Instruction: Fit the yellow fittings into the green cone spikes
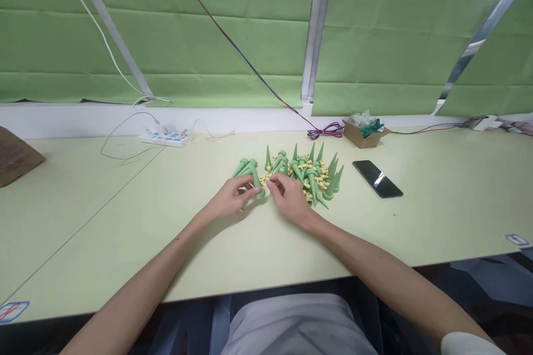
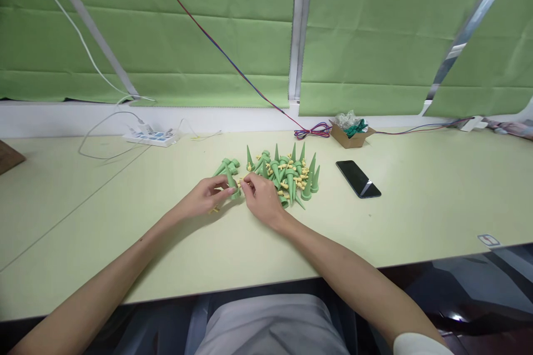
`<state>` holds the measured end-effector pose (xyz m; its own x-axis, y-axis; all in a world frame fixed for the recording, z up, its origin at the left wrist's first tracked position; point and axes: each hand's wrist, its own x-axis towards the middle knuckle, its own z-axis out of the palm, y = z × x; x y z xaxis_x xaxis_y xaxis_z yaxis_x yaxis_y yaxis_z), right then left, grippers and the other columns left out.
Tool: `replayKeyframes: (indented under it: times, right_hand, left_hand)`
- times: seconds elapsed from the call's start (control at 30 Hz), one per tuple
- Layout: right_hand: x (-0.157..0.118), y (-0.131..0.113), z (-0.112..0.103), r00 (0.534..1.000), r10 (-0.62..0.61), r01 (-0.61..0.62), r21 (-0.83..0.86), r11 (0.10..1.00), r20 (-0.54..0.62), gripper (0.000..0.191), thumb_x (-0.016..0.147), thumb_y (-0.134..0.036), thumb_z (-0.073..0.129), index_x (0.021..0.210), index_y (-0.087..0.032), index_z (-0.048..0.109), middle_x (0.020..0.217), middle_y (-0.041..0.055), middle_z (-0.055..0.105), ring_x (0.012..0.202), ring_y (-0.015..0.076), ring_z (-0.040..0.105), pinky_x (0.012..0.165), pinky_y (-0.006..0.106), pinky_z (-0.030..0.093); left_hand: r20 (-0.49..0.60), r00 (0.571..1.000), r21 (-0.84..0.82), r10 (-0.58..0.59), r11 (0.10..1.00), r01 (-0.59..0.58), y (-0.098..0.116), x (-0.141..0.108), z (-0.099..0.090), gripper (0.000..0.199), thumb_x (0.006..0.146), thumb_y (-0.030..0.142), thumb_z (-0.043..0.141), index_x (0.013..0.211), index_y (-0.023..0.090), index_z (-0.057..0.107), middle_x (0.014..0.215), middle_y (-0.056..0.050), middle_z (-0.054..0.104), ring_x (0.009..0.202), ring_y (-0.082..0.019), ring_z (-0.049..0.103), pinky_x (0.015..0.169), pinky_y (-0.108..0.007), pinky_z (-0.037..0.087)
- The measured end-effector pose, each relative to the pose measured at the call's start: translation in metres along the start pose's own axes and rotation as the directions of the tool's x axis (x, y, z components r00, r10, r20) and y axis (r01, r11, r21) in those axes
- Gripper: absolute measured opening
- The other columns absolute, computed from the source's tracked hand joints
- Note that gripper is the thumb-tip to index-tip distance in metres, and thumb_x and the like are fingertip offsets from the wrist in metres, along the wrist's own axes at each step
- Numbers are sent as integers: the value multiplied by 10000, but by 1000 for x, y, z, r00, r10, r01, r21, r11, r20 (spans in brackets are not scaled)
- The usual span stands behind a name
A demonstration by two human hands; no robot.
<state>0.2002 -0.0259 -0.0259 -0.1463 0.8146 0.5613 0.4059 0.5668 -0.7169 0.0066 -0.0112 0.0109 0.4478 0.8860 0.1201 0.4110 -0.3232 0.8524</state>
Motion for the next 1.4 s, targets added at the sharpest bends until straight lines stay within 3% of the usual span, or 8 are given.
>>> replayKeyframes:
  times: [0.27,0.87,1.4]
  right_hand:
    - [0,0,0,1000,-7,7,5,1000,-1,207,987,-299,488,836,-204,594,750,10,639,626,147,533,623,281,401]
    - [0,-2,-1,1000,-15,15,26,1000,0,190,972,-269,500,815,-197,579,718,-5,601,622,136,514,619,266,387]
    - [0,1,-1,1000,-20,20,11,1000,12,193,964,-268,508,796,-193,568,678,-15,568,587,126,481,594,255,357]
  left_hand:
    - [27,1000,-51,9,999,-7,4,-1,0,411,846,548,679,683,191,556,624,-4,456,521,-129,445,391,-234,399]
    - [30,999,-35,-26,999,27,2,-1,0,407,879,546,650,721,189,534,653,4,427,531,-114,416,403,-229,400]
    - [31,999,-29,-15,999,16,-1,0,0,388,892,526,638,734,184,545,648,-5,479,543,-118,463,413,-220,412]
